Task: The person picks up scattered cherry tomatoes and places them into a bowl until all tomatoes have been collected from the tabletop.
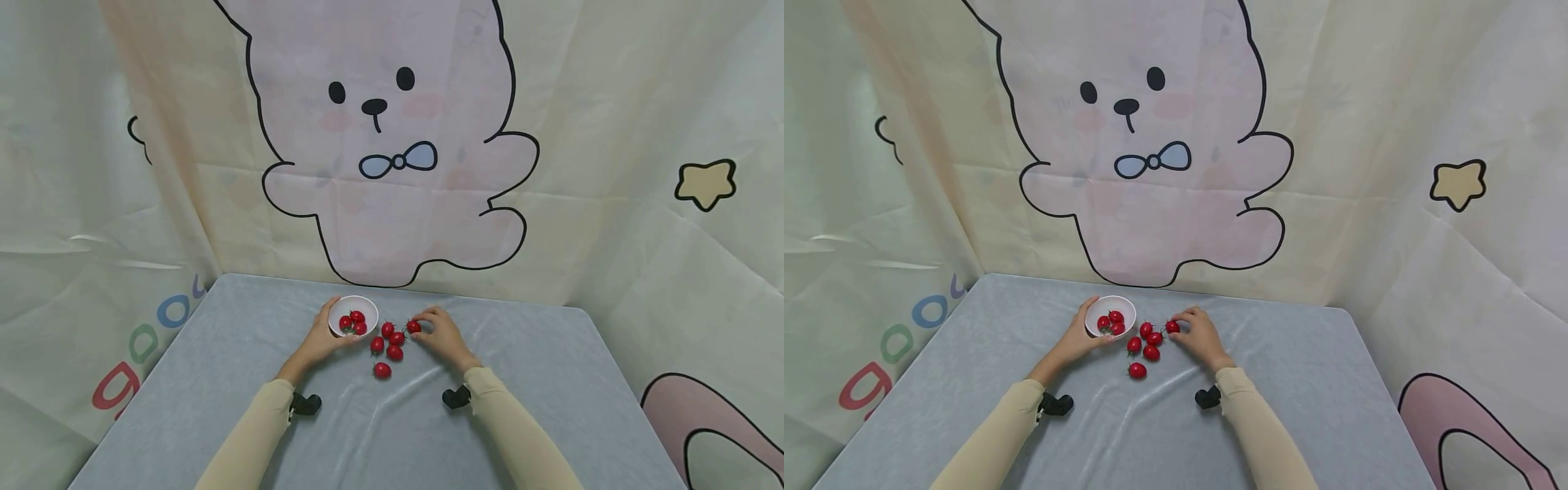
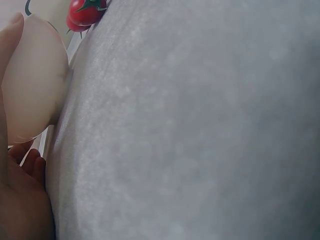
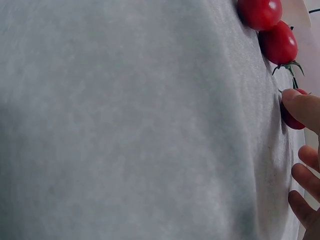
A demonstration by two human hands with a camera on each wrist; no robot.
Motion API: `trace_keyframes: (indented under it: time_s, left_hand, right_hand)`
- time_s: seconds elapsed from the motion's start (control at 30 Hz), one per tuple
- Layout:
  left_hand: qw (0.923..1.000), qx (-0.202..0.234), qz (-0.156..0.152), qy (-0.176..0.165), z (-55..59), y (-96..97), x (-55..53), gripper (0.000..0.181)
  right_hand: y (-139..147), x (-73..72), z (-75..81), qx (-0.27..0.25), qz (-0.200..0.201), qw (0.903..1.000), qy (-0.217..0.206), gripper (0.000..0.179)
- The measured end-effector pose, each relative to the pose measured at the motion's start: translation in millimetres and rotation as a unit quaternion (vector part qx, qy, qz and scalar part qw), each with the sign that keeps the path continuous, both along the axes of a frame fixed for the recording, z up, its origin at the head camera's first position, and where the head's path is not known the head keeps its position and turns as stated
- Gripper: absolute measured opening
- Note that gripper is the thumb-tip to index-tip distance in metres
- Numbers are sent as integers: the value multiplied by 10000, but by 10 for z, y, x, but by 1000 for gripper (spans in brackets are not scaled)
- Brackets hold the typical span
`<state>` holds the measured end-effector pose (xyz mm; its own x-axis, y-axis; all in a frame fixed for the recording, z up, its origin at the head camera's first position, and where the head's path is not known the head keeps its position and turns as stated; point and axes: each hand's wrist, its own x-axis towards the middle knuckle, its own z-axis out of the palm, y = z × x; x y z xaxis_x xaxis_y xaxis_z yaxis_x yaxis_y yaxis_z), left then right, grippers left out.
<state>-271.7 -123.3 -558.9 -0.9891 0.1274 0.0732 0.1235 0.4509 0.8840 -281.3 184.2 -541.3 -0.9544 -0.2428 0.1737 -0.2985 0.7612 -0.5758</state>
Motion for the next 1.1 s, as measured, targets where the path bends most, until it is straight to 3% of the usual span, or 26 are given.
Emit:
trace_keyframes:
  time_s: [0.6,0.87,1.1]
  left_hand:
    - [9999,101,-21,90,-4,-4,3,111]
    - [9999,26,-58,128,18,3,15,110]
    - [10000,35,-48,58,29,11,21,109]
  right_hand:
    - [-23,10,60,12,32,9997,227,37]
    - [-70,-42,167,-20,-10,9998,206,36]
    - [-159,-73,304,-61,142,9987,489,35]
